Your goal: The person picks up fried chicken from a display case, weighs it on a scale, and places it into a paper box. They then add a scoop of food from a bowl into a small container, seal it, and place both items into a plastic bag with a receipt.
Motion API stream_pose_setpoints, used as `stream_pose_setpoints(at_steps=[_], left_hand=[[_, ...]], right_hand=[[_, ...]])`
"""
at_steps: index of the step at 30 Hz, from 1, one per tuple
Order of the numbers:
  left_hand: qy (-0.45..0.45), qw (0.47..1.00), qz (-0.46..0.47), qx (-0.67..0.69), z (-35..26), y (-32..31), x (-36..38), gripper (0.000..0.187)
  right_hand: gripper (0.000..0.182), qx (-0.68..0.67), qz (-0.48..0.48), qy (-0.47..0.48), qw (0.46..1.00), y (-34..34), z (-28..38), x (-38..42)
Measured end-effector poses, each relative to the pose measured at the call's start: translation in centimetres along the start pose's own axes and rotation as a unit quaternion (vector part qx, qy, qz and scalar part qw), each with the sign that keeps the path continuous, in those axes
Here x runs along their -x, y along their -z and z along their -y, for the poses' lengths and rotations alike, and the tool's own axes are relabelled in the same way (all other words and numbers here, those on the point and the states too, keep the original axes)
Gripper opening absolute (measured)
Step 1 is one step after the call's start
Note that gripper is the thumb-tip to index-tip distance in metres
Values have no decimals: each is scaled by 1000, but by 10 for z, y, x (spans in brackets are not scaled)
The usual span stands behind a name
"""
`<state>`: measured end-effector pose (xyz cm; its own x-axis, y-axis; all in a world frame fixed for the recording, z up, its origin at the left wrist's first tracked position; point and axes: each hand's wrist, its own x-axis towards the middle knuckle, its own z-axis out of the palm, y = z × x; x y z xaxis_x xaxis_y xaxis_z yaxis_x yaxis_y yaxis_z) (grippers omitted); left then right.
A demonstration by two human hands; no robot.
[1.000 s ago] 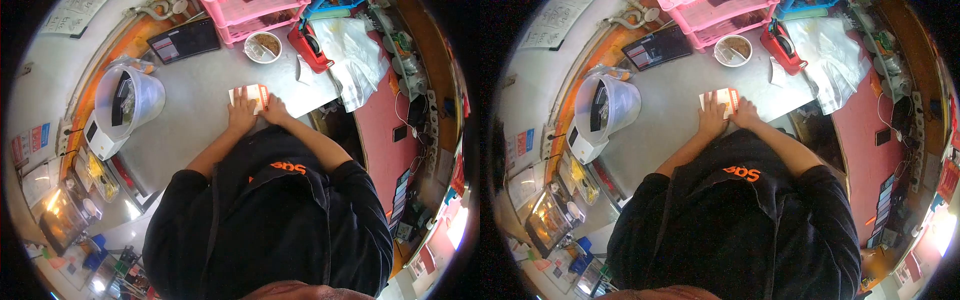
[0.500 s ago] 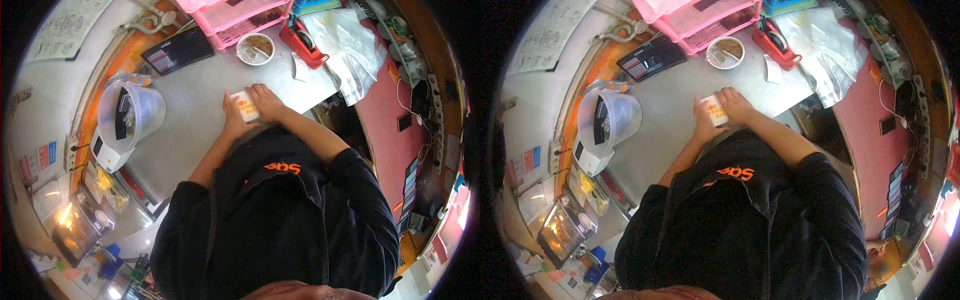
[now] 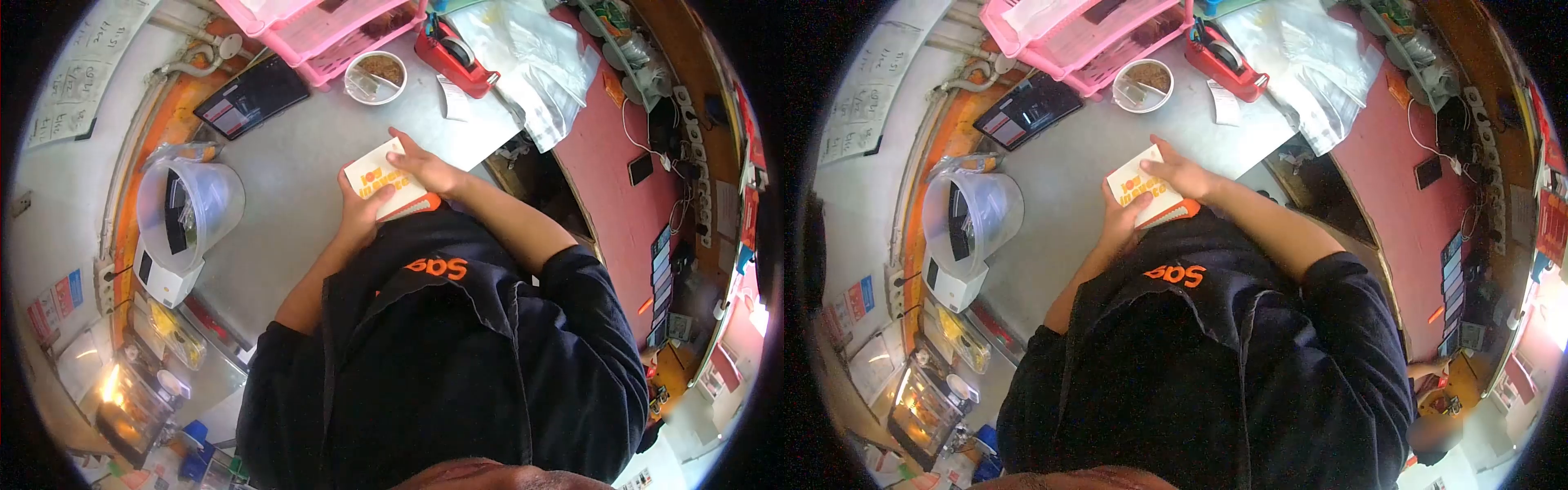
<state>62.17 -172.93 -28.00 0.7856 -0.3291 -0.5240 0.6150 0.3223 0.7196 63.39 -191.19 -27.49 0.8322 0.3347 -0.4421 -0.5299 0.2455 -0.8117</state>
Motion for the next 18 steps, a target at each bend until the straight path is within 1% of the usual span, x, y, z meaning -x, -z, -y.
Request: stream_pose_setpoints(at_steps=[1,2,3,4,5,6,7,8,9,11,12,13,15,16,17,18], left_hand=[[10,1000,-11,5,-2,-2,-1,81],[20,1000,-21,9,-4,-5,-3,77],[30,999,-31,12,-6,-7,-4,73],[41,998,-37,29,-10,-8,-4,70],[52,997,-43,45,-16,-8,-5,66],[63,995,-51,62,-21,-9,-4,63],[62,995,-62,47,-25,-10,-3,57],[61,995,-74,32,-29,-11,-1,51],[60,994,-85,16,-33,-11,0,46],[47,994,-94,29,-40,-14,3,46],[40,994,-98,37,-44,-16,3,47],[33,994,-93,40,-45,-15,1,46],[21,995,-86,52,-49,-14,-1,44],[23,993,-105,48,-52,-16,0,42],[25,991,-123,46,-56,-18,1,40],[27,988,-142,44,-60,-20,2,38]], right_hand=[[91,152,-57,1,987,4,11,0],[89,288,-122,43,949,22,7,-13],[86,416,-186,83,886,51,-1,-33],[74,461,-303,209,807,83,-1,-49],[54,534,-400,203,717,118,20,-55],[39,507,-499,191,676,132,46,-50],[34,530,-547,101,640,154,58,-51],[36,527,-520,-43,671,166,78,-46],[37,535,-429,-184,704,174,101,-42],[38,539,-383,-171,730,231,79,-67],[38,542,-360,-164,741,237,80,-71],[37,565,-363,-150,725,242,79,-74],[37,590,-349,-121,718,249,75,-79],[37,601,-341,-107,715,252,72,-79],[36,584,-365,-76,721,259,70,-74],[35,567,-387,-46,725,251,75,-57]])
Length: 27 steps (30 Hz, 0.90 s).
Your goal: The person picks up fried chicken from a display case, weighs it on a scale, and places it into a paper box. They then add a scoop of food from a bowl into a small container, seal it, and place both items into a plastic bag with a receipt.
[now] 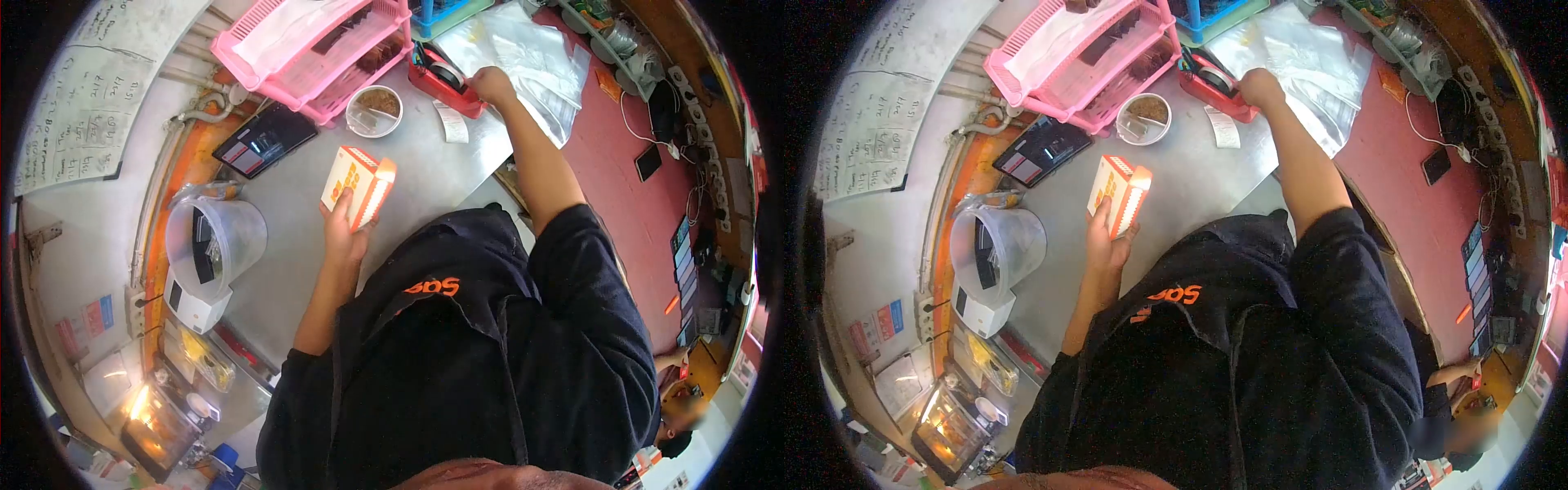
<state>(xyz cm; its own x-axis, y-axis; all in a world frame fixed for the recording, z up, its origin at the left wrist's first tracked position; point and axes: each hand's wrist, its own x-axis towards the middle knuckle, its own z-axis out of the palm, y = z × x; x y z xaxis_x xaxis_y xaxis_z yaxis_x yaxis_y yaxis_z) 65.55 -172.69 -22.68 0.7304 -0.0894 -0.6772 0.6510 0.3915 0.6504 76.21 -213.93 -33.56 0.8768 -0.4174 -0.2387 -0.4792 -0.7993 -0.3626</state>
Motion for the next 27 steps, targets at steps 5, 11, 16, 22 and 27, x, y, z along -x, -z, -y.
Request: stream_pose_setpoints(at_steps=[5,11,16,22,27], left_hand=[[8,990,111,88,-5,24,-17,35],[27,980,161,116,-16,2,-14,32],[-13,971,174,165,-39,-21,5,33],[-69,959,197,190,-59,-30,18,34],[-84,958,171,216,-58,-24,20,42]], right_hand=[[27,-84,7,-47,995,4,-35,54],[23,-179,-66,-125,974,-40,-47,59],[17,-149,-154,-98,972,9,-8,97],[20,-215,-70,-125,966,-60,-71,79],[16,-298,-111,-77,945,-87,-73,101]])
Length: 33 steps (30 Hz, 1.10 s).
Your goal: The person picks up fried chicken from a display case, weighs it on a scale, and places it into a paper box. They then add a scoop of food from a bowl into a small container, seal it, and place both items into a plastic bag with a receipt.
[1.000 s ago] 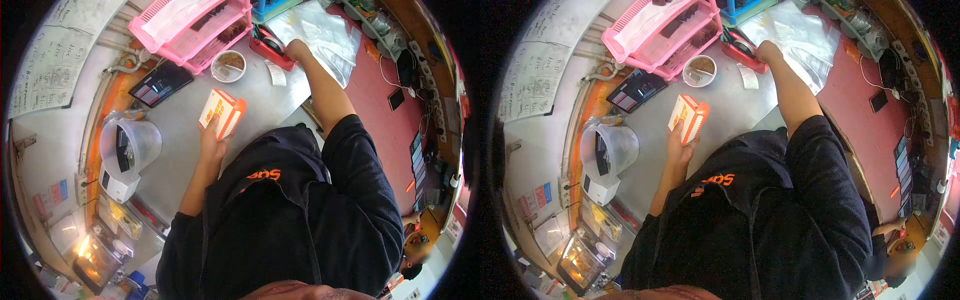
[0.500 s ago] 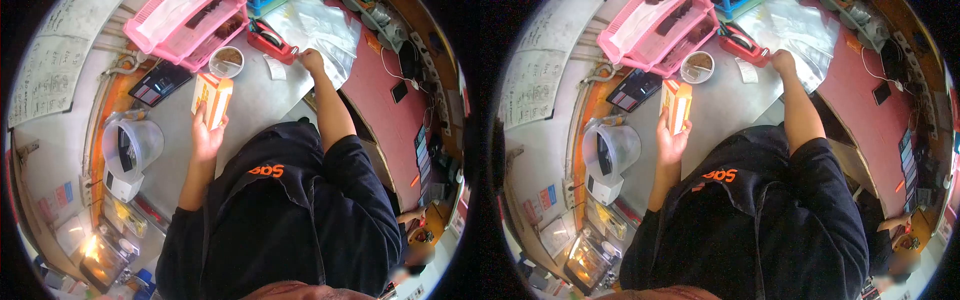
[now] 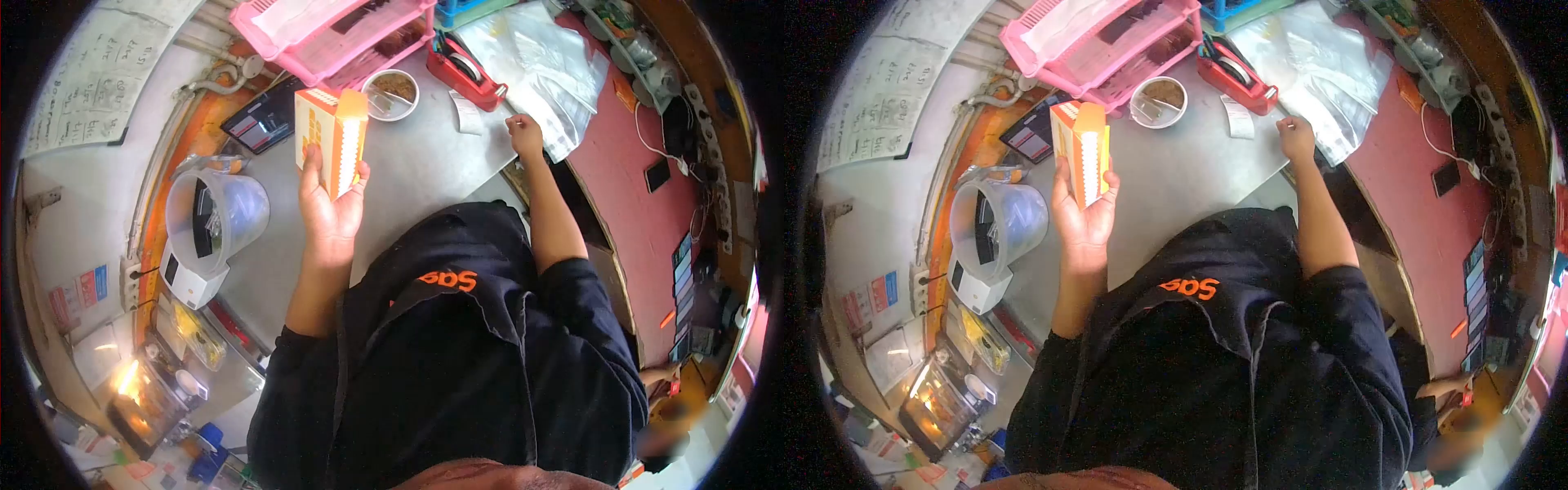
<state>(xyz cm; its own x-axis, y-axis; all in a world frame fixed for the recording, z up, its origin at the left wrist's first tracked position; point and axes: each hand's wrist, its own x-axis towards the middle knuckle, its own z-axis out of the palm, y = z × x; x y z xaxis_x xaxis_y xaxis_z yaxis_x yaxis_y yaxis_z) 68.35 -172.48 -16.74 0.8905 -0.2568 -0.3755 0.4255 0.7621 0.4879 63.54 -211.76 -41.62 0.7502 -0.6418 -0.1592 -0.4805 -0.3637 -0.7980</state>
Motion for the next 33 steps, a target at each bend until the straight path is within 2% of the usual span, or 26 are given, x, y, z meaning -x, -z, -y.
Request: stream_pose_setpoints(at_steps=[2,4,5,7,8,9,10,11,14,16,19,20,21,22,23,25,26,27,29,30,32,33], left_hand=[[-3,1000,-15,2,4,0,1,41],[-37,999,-25,-30,10,-7,3,41],[-52,997,-29,-46,14,-12,3,41],[-90,992,-12,-87,18,-27,8,43],[-109,989,9,-101,20,-34,11,44],[-127,985,31,-115,23,-42,14,45],[-137,984,4,-116,27,-51,19,47],[-112,989,11,-100,25,-56,23,48],[-19,998,54,-40,18,-63,31,53],[72,992,104,9,12,-60,39,56],[125,944,302,40,20,-47,43,59],[138,955,258,39,25,-46,51,60],[149,949,271,64,27,-50,56,57],[100,964,243,33,28,-58,61,55],[51,976,213,3,29,-64,63,53],[-52,986,125,-93,40,-64,56,52],[-103,982,79,-139,45,-62,51,52],[-136,970,88,-178,49,-55,48,52],[-195,941,105,-256,62,-36,44,53],[-194,931,121,-285,60,-28,44,60],[-270,897,158,-312,46,-11,29,64],[-309,877,175,-325,36,-4,24,65]], right_hand=[[13,-182,25,80,980,-5,60,41],[6,-333,133,18,933,7,158,96],[4,-445,231,44,864,9,183,114],[4,-495,298,164,799,17,253,157],[11,-477,341,154,795,26,281,172],[15,-381,321,153,853,29,302,176],[20,-280,297,151,900,32,318,180],[24,-175,269,147,936,34,326,182],[35,-230,226,184,928,23,320,176],[39,-378,256,258,851,10,311,168],[31,-514,352,252,740,6,298,156],[28,-533,339,236,739,3,296,152],[25,-551,324,220,737,1,293,150],[16,-537,327,164,760,3,285,147],[22,-526,291,177,779,6,281,148],[35,-503,221,201,811,15,276,160],[57,-535,228,246,775,21,280,169],[81,-566,239,290,734,28,285,178],[94,-474,167,262,824,39,289,198],[94,-474,158,238,833,44,288,201],[96,-474,136,193,848,52,285,203],[94,-425,156,231,861,57,278,202]])
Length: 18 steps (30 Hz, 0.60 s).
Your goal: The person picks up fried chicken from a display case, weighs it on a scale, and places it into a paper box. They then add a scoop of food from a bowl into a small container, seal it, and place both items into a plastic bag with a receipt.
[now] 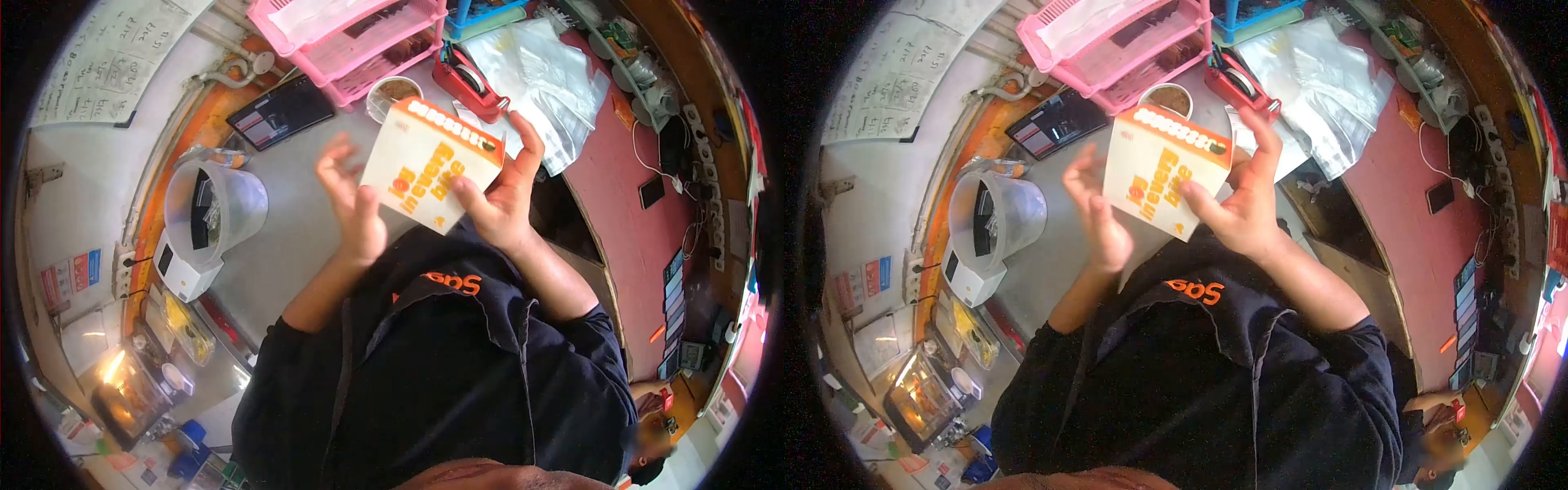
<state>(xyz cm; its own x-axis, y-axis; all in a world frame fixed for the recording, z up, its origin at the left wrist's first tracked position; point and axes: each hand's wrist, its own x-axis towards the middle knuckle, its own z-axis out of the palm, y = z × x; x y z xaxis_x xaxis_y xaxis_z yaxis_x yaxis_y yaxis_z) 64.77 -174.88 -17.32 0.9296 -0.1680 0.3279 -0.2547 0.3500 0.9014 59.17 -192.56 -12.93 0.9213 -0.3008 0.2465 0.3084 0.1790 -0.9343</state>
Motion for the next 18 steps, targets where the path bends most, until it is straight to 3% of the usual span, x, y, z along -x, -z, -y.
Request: stream_pose_setpoints(at_steps=[1,5,8,9,12,14,16,18], left_hand=[[-38,985,-2,-168,-24,0,-16,62],[-101,925,212,-300,-73,-7,-57,45],[-40,795,477,-372,-91,-18,-69,46],[18,819,489,-298,-84,-19,-68,36],[10,872,427,-239,-79,-19,-63,32],[17,876,416,-245,-78,-18,-59,33],[14,881,405,-242,-76,-15,-54,34],[0,888,396,-233,-73,-13,-51,34]], right_hand=[[91,49,43,11,998,13,-2,6],[84,198,152,57,967,34,-4,25],[79,167,169,67,969,29,-7,35],[76,150,168,72,972,29,-9,37],[64,151,152,36,976,26,-7,41],[56,129,142,-13,981,24,-4,42],[49,126,156,-10,980,23,0,39],[44,151,191,57,968,24,-1,30]])
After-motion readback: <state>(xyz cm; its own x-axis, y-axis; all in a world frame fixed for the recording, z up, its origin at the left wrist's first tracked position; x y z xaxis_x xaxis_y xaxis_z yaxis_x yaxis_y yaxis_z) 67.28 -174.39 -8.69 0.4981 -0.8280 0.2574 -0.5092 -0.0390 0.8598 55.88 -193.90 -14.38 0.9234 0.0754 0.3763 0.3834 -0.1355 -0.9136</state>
